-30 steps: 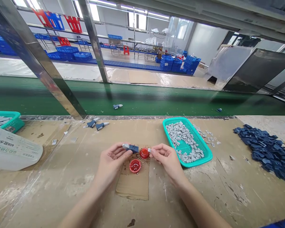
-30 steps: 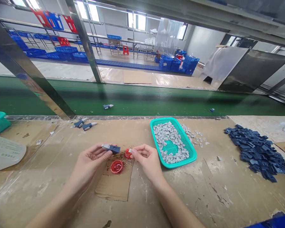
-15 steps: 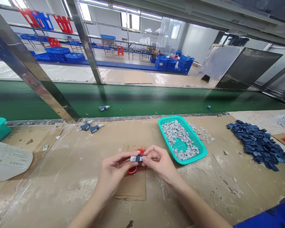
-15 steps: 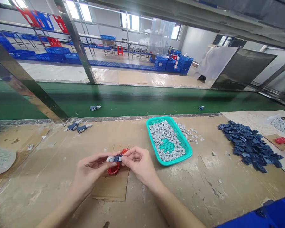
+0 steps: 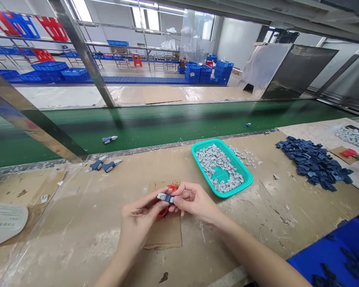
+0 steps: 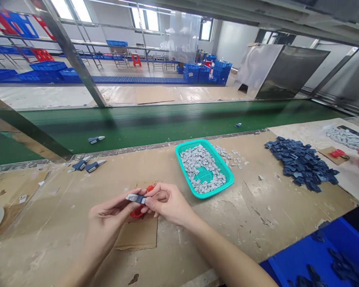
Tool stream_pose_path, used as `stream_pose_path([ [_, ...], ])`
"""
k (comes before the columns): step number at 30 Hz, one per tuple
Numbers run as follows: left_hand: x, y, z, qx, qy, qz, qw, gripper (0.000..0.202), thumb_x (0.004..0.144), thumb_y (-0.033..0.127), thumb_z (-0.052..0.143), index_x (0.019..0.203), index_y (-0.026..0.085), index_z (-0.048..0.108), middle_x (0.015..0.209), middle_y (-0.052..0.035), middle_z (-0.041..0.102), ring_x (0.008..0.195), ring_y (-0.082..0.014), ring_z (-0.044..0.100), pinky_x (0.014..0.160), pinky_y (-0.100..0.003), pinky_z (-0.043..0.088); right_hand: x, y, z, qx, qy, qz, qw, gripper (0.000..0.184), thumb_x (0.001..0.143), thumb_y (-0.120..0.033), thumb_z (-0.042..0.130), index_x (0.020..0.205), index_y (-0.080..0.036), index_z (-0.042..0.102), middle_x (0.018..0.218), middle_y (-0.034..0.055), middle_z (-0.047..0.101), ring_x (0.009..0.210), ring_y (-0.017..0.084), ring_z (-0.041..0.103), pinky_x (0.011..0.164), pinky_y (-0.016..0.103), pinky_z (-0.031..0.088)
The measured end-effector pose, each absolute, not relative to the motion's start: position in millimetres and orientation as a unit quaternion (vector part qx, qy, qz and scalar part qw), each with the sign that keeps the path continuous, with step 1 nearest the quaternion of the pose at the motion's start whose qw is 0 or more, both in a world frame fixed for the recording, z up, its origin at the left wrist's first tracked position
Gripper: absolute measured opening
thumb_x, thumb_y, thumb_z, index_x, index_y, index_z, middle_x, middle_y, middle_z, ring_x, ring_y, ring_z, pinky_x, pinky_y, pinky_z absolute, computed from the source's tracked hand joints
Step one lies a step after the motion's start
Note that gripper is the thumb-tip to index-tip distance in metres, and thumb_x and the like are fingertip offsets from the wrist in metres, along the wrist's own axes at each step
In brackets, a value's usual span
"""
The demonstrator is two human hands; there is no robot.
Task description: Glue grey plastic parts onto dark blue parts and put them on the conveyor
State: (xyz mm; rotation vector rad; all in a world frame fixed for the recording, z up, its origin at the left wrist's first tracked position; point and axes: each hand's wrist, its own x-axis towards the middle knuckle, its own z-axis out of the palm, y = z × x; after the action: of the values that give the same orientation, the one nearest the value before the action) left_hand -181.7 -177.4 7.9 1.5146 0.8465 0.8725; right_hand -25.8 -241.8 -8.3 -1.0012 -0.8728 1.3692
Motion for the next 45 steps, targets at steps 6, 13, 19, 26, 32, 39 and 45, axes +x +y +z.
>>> stream_pose_path([
  [6, -181.2, -184.0, 8.1, 0.701, 0.372, 0.393, 0.465, 0.021, 0.074, 0.026, 0.070, 0.094, 0.029, 0.074, 0.096, 0.0002, 0.073, 0.081, -0.0218, 0.070, 0.074, -0.030, 0.059, -29.8, -242.4, -3.6, -0.449, -0.354, 0.558, 0.601, 0.036, 0.074, -0.049, 0.072, 0.083, -0.018, 0.056, 0.077, 0.0029, 0.067, 0.064, 0.013, 0.061, 0.058, 0.023, 0.050],
  [13, -174.6, -184.2, 16.9, 0.624, 0.367, 0.365, 0.586, 0.050, 0.072, 0.029, 0.072, 0.120, 0.023, 0.061, 0.116, -0.0054, 0.066, 0.110, -0.0257, 0.060, 0.093, -0.035, 0.052, -33.7, -242.8, 9.9, -0.447, -0.361, 0.552, 0.605, 0.035, 0.080, -0.051, 0.065, 0.083, -0.016, 0.060, 0.075, 0.0025, 0.066, 0.065, 0.015, 0.063, 0.061, 0.024, 0.049],
  [19, -174.5, -170.0, 21.4, 0.498, 0.403, 0.381, 0.667, 0.059, 0.075, 0.035, 0.069, 0.130, 0.026, 0.051, 0.121, -0.0061, 0.062, 0.113, -0.0246, 0.057, 0.083, -0.025, 0.056, 14.9, -255.0, 26.7, -0.569, -0.458, 0.340, 0.592, 0.022, 0.092, -0.034, 0.053, 0.105, -0.022, 0.065, 0.097, 0.0042, 0.068, 0.088, 0.018, 0.063, 0.070, 0.027, 0.049],
  [26, -180.6, -121.5, 25.0, 0.504, 0.449, 0.377, 0.634, 0.051, 0.069, 0.037, 0.074, 0.117, 0.028, 0.060, 0.118, -0.0018, 0.061, 0.116, -0.0198, 0.053, 0.083, -0.015, 0.052, 88.1, -261.2, 10.9, -0.853, -0.448, 0.066, 0.259, 0.034, 0.080, -0.003, 0.059, 0.104, -0.024, 0.069, 0.096, 0.0051, 0.069, 0.097, 0.026, 0.055, 0.076, 0.032, 0.043],
  [32, -154.2, -67.3, 12.5, 0.669, 0.396, 0.333, 0.534, 0.035, 0.073, 0.031, 0.063, 0.106, 0.024, 0.054, 0.097, -0.0024, 0.058, 0.097, -0.0174, 0.060, 0.089, -0.027, 0.048, 81.8, -242.4, 3.8, -0.868, -0.433, 0.103, 0.219, 0.018, 0.074, -0.008, 0.070, 0.086, -0.020, 0.073, 0.087, 0.0108, 0.068, 0.095, 0.030, 0.057, 0.067, 0.031, 0.041],
  [39, -126.0, 15.9, -7.4, 0.813, 0.430, 0.269, 0.288, 0.040, 0.077, 0.018, 0.046, 0.117, 0.020, 0.049, 0.100, -0.0098, 0.061, 0.096, -0.0258, 0.058, 0.094, -0.046, 0.040, 80.7, -243.2, -0.5, -0.860, -0.417, 0.091, 0.279, 0.010, 0.084, -0.009, 0.059, 0.083, -0.014, 0.068, 0.084, 0.0141, 0.067, 0.089, 0.030, 0.059, 0.069, 0.033, 0.042],
  [45, -119.4, 56.5, -8.9, 0.858, 0.440, 0.226, 0.139, 0.051, 0.076, 0.011, 0.049, 0.127, 0.012, 0.046, 0.099, -0.0133, 0.063, 0.094, -0.0278, 0.057, 0.088, -0.048, 0.041, 50.1, -248.0, 22.5, -0.695, -0.474, 0.098, 0.532, 0.023, 0.098, -0.024, 0.041, 0.107, -0.021, 0.062, 0.100, 0.0064, 0.065, 0.090, 0.020, 0.061, 0.070, 0.027, 0.046],
])
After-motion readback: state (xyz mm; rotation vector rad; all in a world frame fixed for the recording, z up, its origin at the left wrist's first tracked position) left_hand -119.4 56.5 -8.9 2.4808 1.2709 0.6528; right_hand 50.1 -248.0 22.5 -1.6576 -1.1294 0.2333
